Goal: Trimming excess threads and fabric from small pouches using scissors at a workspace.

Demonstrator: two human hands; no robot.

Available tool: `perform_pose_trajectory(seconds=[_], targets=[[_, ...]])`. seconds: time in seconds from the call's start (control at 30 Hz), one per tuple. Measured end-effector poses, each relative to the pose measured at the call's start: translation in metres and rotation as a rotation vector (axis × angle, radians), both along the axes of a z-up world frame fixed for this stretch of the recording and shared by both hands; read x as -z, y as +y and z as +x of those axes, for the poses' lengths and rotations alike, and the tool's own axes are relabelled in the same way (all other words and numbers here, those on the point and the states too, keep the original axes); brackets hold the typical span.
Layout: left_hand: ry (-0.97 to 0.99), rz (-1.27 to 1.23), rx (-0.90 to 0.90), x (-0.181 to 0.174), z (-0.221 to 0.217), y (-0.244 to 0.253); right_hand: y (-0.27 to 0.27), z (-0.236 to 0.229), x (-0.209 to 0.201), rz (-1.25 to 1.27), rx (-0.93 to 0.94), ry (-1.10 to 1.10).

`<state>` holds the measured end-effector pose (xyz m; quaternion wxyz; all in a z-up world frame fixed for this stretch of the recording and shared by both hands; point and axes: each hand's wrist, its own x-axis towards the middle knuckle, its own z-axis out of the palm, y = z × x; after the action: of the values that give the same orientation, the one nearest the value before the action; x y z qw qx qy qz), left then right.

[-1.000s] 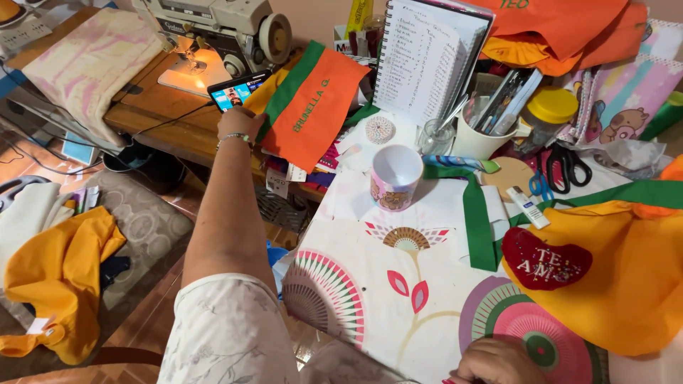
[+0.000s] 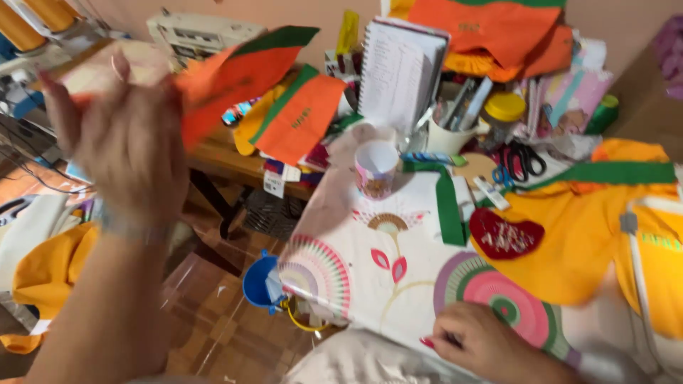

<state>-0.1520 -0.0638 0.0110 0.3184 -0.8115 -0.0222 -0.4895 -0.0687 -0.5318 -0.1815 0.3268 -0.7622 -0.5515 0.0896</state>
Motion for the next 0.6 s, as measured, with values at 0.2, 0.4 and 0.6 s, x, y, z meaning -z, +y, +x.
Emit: perform_pose_trajectory(seconds=[0.2, 0.4, 0.6], targets=[[0.975, -1.017, -0.335, 0.107, -0.119, -0.007, -0.001, -0.007, -0.008, -0.125, 0.117, 0.033], [1.1, -1.135, -0.274, 0.084, -0.143, -0.074, 0.029, -0.045, -0.069, -0.081, -0.027, 0.11], [1.157, -0.737, 0.864, 0.026, -0.096, -0.162, 0.048, -0.082, -0.109, 0.11, -0.09, -0.11]])
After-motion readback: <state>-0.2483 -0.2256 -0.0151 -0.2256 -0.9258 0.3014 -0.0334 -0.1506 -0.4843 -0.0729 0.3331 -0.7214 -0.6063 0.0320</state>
